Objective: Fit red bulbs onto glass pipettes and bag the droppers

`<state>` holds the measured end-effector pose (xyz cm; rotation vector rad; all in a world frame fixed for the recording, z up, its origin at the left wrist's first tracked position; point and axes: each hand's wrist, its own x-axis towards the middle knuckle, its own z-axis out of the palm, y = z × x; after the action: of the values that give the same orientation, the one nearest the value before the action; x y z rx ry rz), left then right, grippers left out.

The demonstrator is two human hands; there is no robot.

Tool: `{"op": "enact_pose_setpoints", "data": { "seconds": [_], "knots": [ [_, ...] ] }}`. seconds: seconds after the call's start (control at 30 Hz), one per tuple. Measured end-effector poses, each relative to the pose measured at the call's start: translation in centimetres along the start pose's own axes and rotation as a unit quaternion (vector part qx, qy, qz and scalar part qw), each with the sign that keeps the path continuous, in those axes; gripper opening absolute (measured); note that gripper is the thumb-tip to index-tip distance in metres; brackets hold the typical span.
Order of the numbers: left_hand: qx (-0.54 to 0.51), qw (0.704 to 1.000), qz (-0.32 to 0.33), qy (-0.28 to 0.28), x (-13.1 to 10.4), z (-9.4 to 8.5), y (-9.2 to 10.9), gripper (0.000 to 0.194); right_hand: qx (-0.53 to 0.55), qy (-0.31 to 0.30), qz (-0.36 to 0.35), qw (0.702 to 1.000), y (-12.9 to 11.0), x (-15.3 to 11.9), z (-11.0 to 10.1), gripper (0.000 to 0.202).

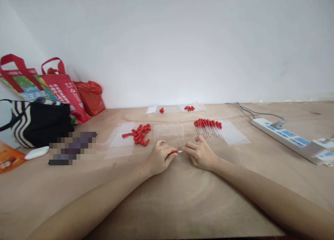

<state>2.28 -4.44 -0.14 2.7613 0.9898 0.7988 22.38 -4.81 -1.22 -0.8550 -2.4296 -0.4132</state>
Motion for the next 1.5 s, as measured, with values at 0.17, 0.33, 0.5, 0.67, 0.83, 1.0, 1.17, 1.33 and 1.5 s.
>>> {"op": "enact_pose_setpoints", "data": {
  "seconds": [0.17, 0.33, 0.5, 0.67, 0.83, 1.0, 1.17, 1.33, 1.5],
  "knots": [
    [0.011, 0.999, 0.034, -0.003, -0.1, -0.1, 0.4, 0.018, 0.039, 0.004, 0.004, 0.999, -0.6, 0.1, -0.3, 0.027],
    [0.027, 0.998, 0.048, -0.002, -0.2, 0.2, 0.3, 0.02, 0.063, -0.018, 0.019, 0.998, -1.3, 0.3, -0.3, 0.025],
    [0.03, 0.998, 0.057, 0.001, -0.2, 0.3, 0.3, 0.021, 0.073, -0.036, 0.035, 0.996, -1.7, 0.6, -0.1, 0.022],
    [0.041, 0.999, 0.026, -0.001, 0.2, 0.1, 0.2, 0.02, 0.039, -0.065, 0.025, 0.997, -1.2, 1.1, -0.5, 0.021],
    [0.051, 0.998, -0.032, 0.02, 0.3, -0.4, -0.5, 0.015, -0.026, -0.104, 0.04, 0.993, 0.1, 0.7, -1.0, 0.022],
    [0.031, 0.993, -0.11, 0.01, 0.0, -0.6, -1.1, 0.033, -0.025, -0.072, 0.265, 0.961, 3.0, 0.2, -0.6, 0.024],
    [-0.008, 0.995, -0.089, -0.033, 0.1, -0.4, -1.1, 0.021, -0.059, -0.08, 0.409, 0.907, 4.7, 1.9, 0.5, 0.02],
    [-0.005, 0.996, -0.082, -0.029, 0.0, -0.2, -1.3, 0.022, -0.102, -0.101, 0.455, 0.879, 4.9, 4.3, 1.9, 0.022],
    [0.001, 0.996, -0.081, -0.035, -0.1, -0.2, -1.5, 0.023, -0.108, -0.136, 0.456, 0.873, 4.9, 4.5, 2.5, 0.022]
  ]
}}
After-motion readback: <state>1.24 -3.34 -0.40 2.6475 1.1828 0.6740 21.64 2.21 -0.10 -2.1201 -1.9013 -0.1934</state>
